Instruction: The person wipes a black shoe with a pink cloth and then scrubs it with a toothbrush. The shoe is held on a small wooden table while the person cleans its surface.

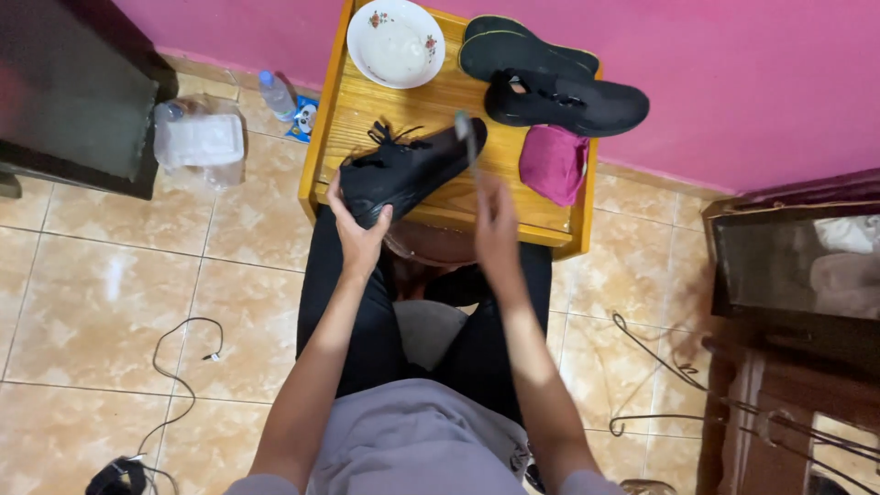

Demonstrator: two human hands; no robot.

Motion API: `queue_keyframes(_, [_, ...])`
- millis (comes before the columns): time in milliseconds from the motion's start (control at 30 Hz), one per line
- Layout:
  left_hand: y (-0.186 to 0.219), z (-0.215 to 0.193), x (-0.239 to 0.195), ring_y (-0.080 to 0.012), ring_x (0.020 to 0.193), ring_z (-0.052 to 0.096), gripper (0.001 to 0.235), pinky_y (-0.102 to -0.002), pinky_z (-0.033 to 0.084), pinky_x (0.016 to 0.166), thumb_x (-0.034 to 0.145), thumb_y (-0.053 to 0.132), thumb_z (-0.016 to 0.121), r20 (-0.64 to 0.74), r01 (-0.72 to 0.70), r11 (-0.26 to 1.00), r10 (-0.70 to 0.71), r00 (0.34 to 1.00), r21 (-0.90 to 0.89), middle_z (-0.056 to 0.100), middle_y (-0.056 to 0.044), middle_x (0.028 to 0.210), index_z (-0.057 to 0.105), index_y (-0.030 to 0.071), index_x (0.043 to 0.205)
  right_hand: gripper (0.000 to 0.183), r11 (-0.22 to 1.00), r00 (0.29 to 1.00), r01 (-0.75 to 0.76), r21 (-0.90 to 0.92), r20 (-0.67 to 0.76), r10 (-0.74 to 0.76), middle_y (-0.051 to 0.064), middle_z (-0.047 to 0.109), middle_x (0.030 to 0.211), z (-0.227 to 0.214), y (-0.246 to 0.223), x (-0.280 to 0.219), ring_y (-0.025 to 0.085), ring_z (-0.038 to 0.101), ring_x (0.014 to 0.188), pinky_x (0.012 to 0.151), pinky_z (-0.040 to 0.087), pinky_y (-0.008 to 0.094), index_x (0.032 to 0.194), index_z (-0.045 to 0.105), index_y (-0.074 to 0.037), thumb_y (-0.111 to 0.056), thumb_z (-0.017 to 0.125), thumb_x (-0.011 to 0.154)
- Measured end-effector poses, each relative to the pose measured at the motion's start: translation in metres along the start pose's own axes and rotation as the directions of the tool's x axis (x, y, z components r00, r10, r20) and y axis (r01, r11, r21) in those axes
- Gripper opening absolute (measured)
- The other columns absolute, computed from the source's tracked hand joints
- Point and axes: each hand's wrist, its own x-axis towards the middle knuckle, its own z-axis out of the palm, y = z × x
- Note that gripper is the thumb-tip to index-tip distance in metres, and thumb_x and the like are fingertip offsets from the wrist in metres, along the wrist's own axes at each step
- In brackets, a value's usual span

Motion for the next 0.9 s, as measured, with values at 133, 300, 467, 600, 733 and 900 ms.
queue_keyframes(133, [0.005, -0.001, -0.011, -0.0382, 0.149, 0.036, 0.1, -0.048, 0.026, 0.125, 0.082, 0.03, 0.088, 0.003, 0.017, 0.999, -0.017, 1.0, 0.029, 0.04, -0.026, 0.157, 0.027, 0.015, 0.16, 0.027, 0.999, 0.995, -0.003, -0.051, 0.099, 0.008, 0.009, 0.065, 0.104, -0.002, -0.052, -0.036, 0.025, 0.068, 0.092, 0.088, 0.054, 0.035, 0.134, 0.061, -0.009, -0.006, 0.05, 0.109])
queue_keyframes(300, [0.016, -0.003, -0.018, -0.0388, 0.148, 0.037, 0.108, -0.048, 0.028, 0.124, 0.076, 0.031, 0.09, 0.098, 0.026, 0.998, -0.032, 0.995, 0.057, 0.041, -0.027, 0.157, 0.024, 0.016, 0.161, 0.031, 0.984, 0.991, 0.132, -0.121, -0.018, -0.135, 0.025, 0.066, 0.115, -0.002, -0.048, -0.04, 0.045, 0.062, 0.115, 0.101, 0.05, 0.051, 0.131, 0.063, 0.003, 0.003, 0.05, 0.103])
queue_keyframes(467, [0.014, -0.006, -0.016, -0.0382, 0.149, 0.035, 0.104, -0.048, 0.026, 0.125, 0.079, 0.03, 0.087, 0.113, -0.032, 0.997, 0.024, 0.993, 0.07, 0.039, -0.025, 0.159, 0.025, 0.016, 0.161, 0.034, 0.921, 0.979, 0.192, -0.338, 0.002, -0.203, 0.018, 0.068, 0.109, 0.007, -0.01, -0.05, 0.037, 0.067, 0.106, 0.092, 0.054, 0.043, 0.138, 0.063, -0.009, -0.007, 0.055, 0.105])
queue_keyframes(600, [0.031, -0.005, -0.029, -0.0414, 0.146, 0.039, 0.114, -0.051, 0.028, 0.124, 0.069, 0.029, 0.092, 0.184, -0.061, 0.987, 0.033, 0.982, 0.147, 0.042, -0.026, 0.157, 0.026, 0.018, 0.161, 0.029, 0.949, 0.984, 0.127, -0.29, -0.082, -0.157, 0.027, 0.068, 0.121, -0.004, 0.031, -0.048, 0.045, 0.061, 0.119, 0.104, 0.049, 0.049, 0.13, 0.067, -0.001, -0.007, 0.054, 0.104])
queue_keyframes(733, [0.018, -0.01, -0.021, -0.0434, 0.149, 0.033, 0.103, -0.053, 0.025, 0.124, 0.078, 0.025, 0.086, 0.136, -0.043, 0.991, 0.026, 0.99, 0.125, 0.036, -0.028, 0.16, 0.025, 0.013, 0.16, 0.036, 0.875, 0.985, 0.171, -0.453, 0.097, -0.142, 0.004, 0.072, 0.116, 0.007, 0.014, -0.079, 0.025, 0.069, 0.11, 0.091, 0.057, 0.037, 0.14, 0.064, -0.028, -0.022, 0.056, 0.106])
queue_keyframes(900, [0.011, -0.007, -0.029, -0.0401, 0.145, 0.042, 0.112, -0.051, 0.034, 0.121, 0.07, 0.032, 0.091, 0.227, -0.181, 0.951, 0.124, 0.966, 0.251, 0.042, -0.02, 0.159, 0.029, 0.02, 0.162, 0.029, 0.884, 0.996, -0.027, -0.467, -0.088, -0.016, 0.005, 0.073, 0.118, -0.031, 0.055, -0.041, 0.027, 0.069, 0.112, 0.096, 0.055, 0.038, 0.129, 0.068, -0.02, -0.014, 0.055, 0.104])
